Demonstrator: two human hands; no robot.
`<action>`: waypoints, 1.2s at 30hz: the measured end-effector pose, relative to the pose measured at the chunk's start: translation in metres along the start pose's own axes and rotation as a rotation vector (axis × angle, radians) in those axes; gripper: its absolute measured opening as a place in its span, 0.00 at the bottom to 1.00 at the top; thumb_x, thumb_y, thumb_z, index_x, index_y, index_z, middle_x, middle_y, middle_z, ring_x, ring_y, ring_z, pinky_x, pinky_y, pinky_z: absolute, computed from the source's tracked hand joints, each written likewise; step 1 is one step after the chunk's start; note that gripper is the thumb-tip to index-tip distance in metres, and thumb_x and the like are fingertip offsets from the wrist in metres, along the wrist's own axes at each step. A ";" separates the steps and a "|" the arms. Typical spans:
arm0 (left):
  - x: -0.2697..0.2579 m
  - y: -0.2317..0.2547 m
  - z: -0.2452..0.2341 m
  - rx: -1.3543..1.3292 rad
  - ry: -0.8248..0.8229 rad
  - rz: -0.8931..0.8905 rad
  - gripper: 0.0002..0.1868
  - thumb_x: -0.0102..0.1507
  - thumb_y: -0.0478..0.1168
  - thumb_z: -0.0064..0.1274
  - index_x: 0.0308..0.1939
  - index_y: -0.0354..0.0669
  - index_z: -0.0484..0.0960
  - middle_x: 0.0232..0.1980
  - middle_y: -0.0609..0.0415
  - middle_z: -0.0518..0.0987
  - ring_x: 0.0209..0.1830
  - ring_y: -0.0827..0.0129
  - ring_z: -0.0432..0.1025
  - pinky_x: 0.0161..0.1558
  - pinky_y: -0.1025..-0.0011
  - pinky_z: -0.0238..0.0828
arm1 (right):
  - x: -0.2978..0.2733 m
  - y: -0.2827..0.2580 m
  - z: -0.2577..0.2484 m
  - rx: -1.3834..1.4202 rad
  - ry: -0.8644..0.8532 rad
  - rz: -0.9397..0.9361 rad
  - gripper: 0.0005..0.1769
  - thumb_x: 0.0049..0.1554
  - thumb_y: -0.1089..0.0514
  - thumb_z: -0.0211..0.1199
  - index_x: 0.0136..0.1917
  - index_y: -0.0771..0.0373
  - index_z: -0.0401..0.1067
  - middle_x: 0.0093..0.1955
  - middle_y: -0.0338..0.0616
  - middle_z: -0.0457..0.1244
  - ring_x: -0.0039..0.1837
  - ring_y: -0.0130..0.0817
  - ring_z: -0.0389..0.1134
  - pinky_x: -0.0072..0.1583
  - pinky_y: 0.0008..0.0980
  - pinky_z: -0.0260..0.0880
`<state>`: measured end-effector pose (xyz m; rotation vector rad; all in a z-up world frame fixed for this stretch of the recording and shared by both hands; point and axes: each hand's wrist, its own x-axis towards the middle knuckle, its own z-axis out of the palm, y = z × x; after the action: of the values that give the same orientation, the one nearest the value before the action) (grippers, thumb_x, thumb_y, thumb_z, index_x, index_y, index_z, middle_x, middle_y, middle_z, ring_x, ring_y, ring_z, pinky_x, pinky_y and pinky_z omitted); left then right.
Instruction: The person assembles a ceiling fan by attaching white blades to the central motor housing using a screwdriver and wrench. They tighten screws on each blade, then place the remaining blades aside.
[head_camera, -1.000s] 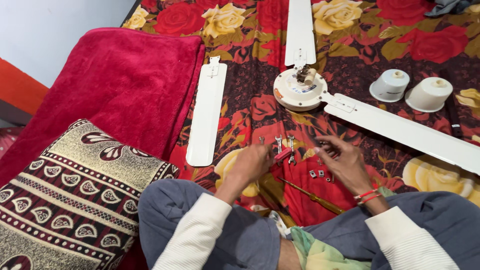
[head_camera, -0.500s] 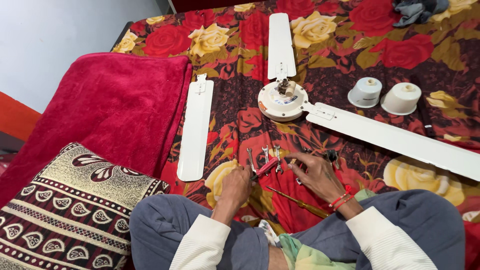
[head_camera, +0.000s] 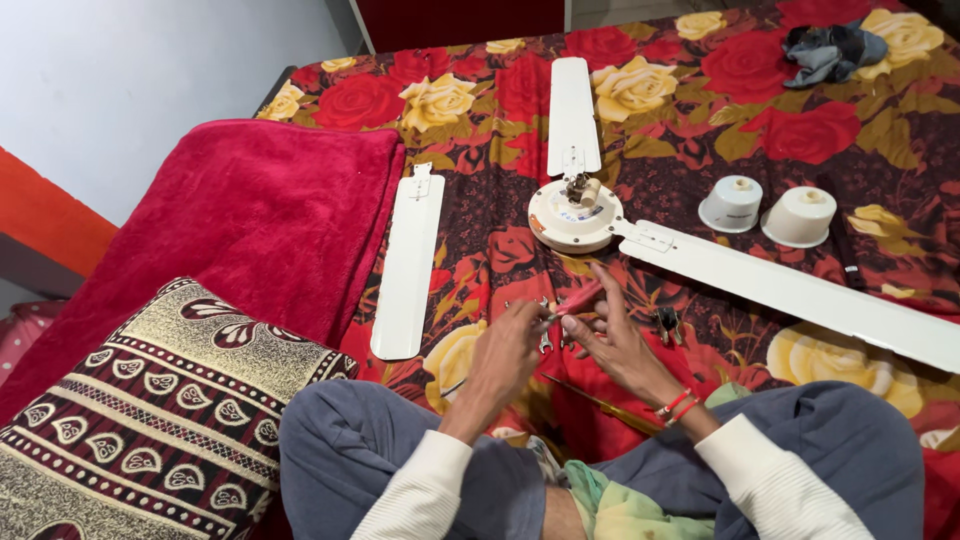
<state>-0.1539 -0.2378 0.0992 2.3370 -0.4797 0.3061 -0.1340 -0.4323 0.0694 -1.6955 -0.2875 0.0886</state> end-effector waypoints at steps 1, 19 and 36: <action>0.003 0.012 0.000 -0.047 0.026 -0.003 0.08 0.64 0.32 0.51 0.47 0.41 0.78 0.44 0.45 0.78 0.42 0.45 0.74 0.39 0.52 0.70 | 0.002 -0.002 0.002 -0.021 0.057 -0.113 0.50 0.60 0.52 0.62 0.83 0.55 0.34 0.62 0.49 0.59 0.54 0.32 0.68 0.48 0.34 0.77; 0.008 0.031 0.047 -0.428 0.029 -0.122 0.18 0.67 0.34 0.51 0.61 0.35 0.75 0.53 0.41 0.81 0.54 0.54 0.77 0.54 0.61 0.74 | 0.037 -0.090 -0.108 -0.515 0.319 -0.562 0.56 0.64 0.66 0.68 0.86 0.57 0.28 0.87 0.70 0.35 0.62 0.49 0.71 0.63 0.43 0.74; 0.005 0.015 0.066 -0.416 -0.003 -0.095 0.18 0.64 0.29 0.50 0.59 0.34 0.75 0.55 0.43 0.78 0.57 0.52 0.75 0.57 0.62 0.72 | 0.161 -0.065 -0.142 -0.738 0.320 -0.682 0.43 0.70 0.72 0.64 0.81 0.50 0.37 0.52 0.53 0.68 0.56 0.41 0.76 0.58 0.38 0.80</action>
<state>-0.1500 -0.2952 0.0626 1.9474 -0.3895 0.1414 0.0435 -0.5226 0.1717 -2.1938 -0.6963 -0.8801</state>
